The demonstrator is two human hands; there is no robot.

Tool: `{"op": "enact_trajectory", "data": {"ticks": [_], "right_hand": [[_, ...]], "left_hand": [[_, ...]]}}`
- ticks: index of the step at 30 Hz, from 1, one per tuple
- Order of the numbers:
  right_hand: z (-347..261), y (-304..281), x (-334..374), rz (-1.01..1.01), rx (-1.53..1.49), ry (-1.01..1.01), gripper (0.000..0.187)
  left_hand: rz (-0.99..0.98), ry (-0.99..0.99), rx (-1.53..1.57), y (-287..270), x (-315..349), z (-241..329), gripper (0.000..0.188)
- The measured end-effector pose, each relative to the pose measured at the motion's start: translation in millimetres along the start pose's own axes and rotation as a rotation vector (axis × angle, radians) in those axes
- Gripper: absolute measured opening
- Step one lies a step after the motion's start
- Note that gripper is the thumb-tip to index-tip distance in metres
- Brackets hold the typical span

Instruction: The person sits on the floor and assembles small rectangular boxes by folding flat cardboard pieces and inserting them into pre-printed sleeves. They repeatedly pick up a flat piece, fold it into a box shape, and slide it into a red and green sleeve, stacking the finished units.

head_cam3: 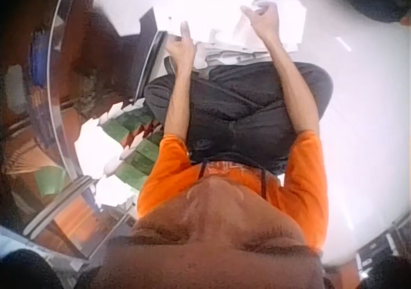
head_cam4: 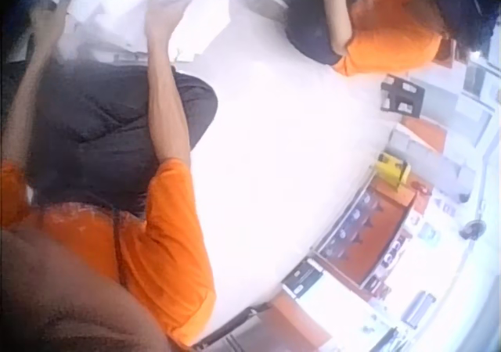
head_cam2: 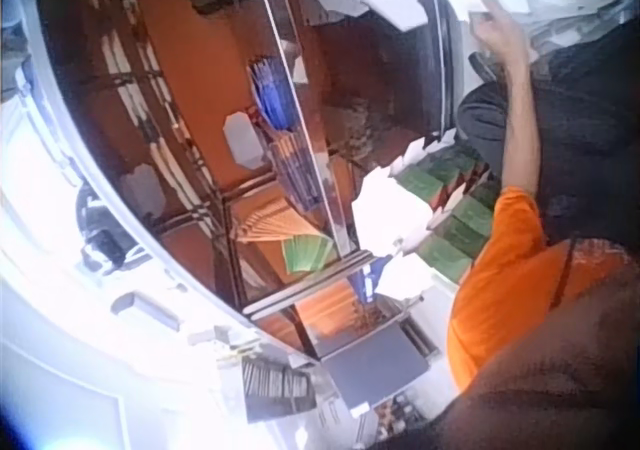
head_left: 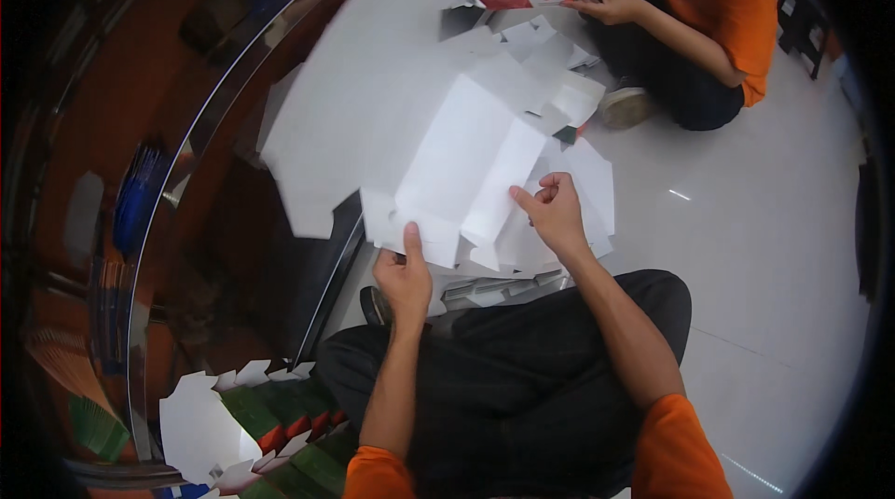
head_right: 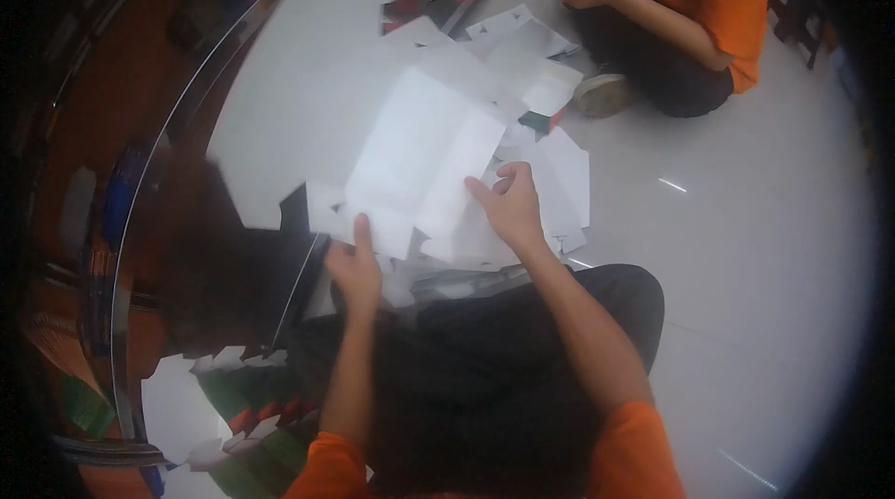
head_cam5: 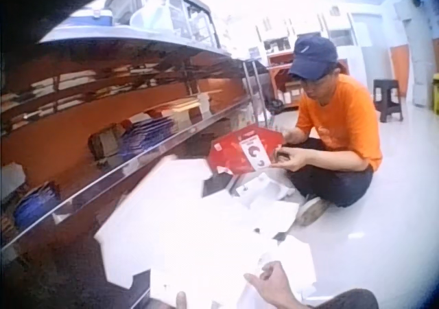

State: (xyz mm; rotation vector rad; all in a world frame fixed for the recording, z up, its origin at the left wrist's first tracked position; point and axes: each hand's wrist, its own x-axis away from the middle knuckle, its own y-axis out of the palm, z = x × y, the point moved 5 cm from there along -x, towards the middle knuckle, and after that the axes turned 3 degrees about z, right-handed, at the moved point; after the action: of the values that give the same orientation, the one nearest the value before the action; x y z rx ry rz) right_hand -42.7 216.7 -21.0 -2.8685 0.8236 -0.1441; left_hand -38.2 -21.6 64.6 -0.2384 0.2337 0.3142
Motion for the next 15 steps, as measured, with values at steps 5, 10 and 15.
{"op": "enact_trajectory", "data": {"ticks": [5,10,15], "right_hand": [[-53,-25,5,-0.283,-0.433,-0.078,0.023],[-86,-42,24,-0.663,-0.741,0.106,0.016],[-62,-56,13,-0.617,-0.717,-0.176,0.037]], "left_hand": [[-0.233,0.541,-0.173,23,-18,54,0.022],[-0.328,0.793,-0.173,40,-3,104,0.017],[-0.403,0.693,-0.2,44,-3,112,0.017]]}}
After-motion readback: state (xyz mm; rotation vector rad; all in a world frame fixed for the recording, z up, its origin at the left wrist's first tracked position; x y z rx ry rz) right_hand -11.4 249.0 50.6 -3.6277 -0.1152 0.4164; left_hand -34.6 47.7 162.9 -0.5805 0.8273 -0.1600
